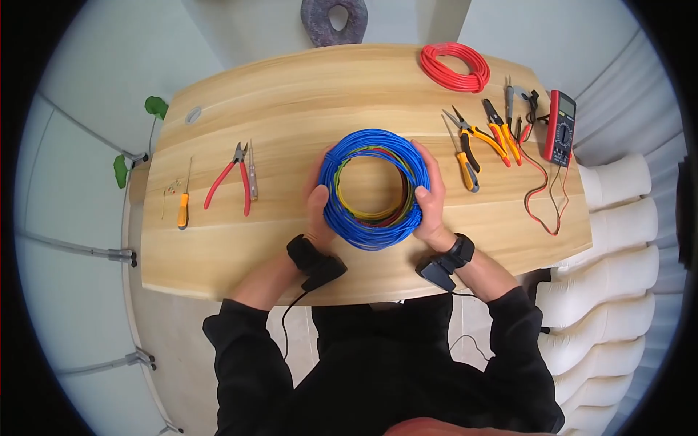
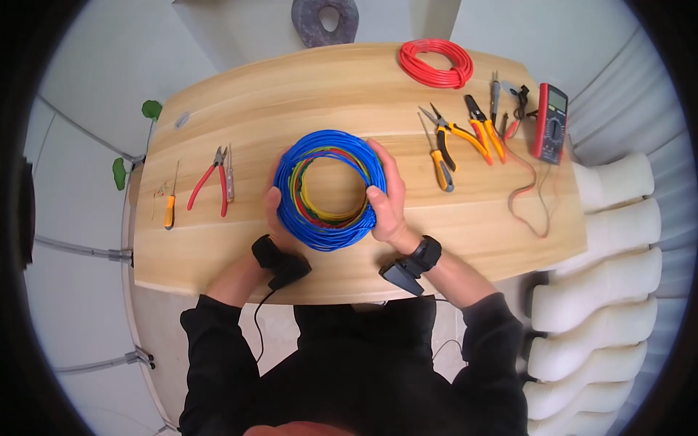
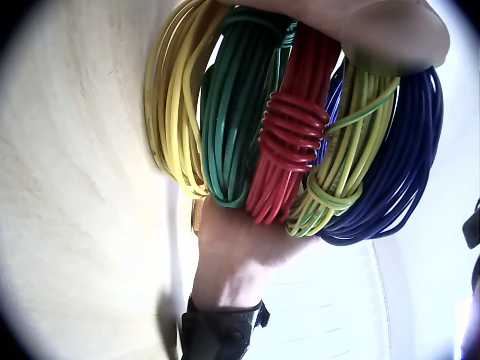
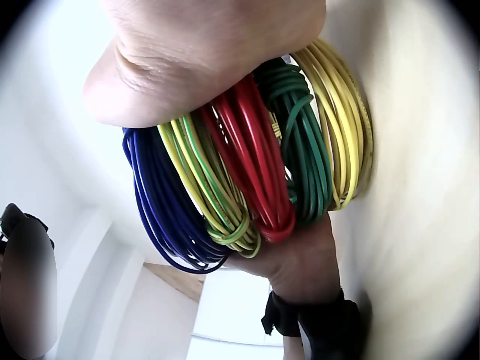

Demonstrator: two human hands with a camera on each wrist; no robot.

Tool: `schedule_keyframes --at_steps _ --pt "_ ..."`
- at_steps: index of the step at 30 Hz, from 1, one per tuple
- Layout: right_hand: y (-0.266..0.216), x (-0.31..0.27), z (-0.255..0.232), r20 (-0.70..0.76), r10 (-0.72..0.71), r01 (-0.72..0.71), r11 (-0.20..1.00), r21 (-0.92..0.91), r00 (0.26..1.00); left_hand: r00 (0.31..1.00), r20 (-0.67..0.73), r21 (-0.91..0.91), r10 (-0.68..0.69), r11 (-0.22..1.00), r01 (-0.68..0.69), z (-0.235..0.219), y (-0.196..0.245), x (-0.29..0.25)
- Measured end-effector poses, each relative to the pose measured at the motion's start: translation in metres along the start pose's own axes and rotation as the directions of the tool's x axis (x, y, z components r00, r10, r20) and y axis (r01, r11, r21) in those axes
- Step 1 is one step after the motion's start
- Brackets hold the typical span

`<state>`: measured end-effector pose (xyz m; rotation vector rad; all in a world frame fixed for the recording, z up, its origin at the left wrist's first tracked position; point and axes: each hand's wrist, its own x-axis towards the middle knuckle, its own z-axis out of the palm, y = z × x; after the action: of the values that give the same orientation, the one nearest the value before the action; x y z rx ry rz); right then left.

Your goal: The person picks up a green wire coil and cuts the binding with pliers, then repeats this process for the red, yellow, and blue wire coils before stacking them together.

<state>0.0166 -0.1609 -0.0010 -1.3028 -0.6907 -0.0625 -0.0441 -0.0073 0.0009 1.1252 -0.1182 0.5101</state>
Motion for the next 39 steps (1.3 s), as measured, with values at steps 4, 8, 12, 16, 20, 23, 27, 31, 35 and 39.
schedule_keyframes --at_steps 4,8,12,16,20,23,27,31,35,39 --pt "-0.007 0.000 0.004 -0.007 -0.019 0.019 1.000 -0.004 1.000 1.000 0.028 0.024 -0.003 1.000 0.003 -0.001 0.007 -0.001" --pt "-0.006 -0.001 0.003 -0.007 -0.023 0.023 1.000 -0.019 1.000 0.999 0.007 -0.015 -0.045 0.999 0.045 0.004 0.010 -0.004" --pt "-0.002 -0.004 0.003 -0.001 -0.015 0.015 1.000 -0.005 1.000 1.000 -0.021 -0.009 -0.024 1.000 0.024 0.003 0.008 -0.004" --pt "0.003 -0.004 0.002 -0.002 -0.009 0.009 1.000 0.015 1.000 0.999 0.020 0.026 -0.028 0.999 0.027 -0.004 0.006 -0.002" --pt "0.008 0.001 0.001 0.001 0.007 -0.007 0.999 0.047 1.000 1.000 -0.009 0.087 -0.018 0.996 0.018 -0.012 -0.003 0.002" --pt "0.012 0.004 0.001 -0.005 0.057 -0.057 0.995 0.077 0.998 0.998 -0.011 0.046 -0.068 0.997 0.068 -0.015 -0.008 0.007" --pt "0.016 0.007 0.000 -0.018 0.165 -0.161 0.980 0.118 0.986 0.990 -0.011 0.014 -0.142 0.990 0.142 -0.022 -0.014 0.012" --pt "0.012 0.010 -0.001 -0.020 0.187 -0.184 0.979 0.093 0.982 0.984 -0.015 -0.028 -0.177 0.984 0.176 -0.020 -0.013 0.013" --pt "0.013 0.012 -0.005 -0.049 0.177 -0.179 0.984 -0.026 0.983 0.988 -0.072 0.098 -0.140 0.984 0.147 -0.020 -0.004 0.017" --pt "0.004 0.027 -0.018 -0.124 0.264 -0.290 0.907 -0.306 0.956 0.946 -0.176 0.303 -0.271 0.900 0.314 -0.046 -0.001 0.028"
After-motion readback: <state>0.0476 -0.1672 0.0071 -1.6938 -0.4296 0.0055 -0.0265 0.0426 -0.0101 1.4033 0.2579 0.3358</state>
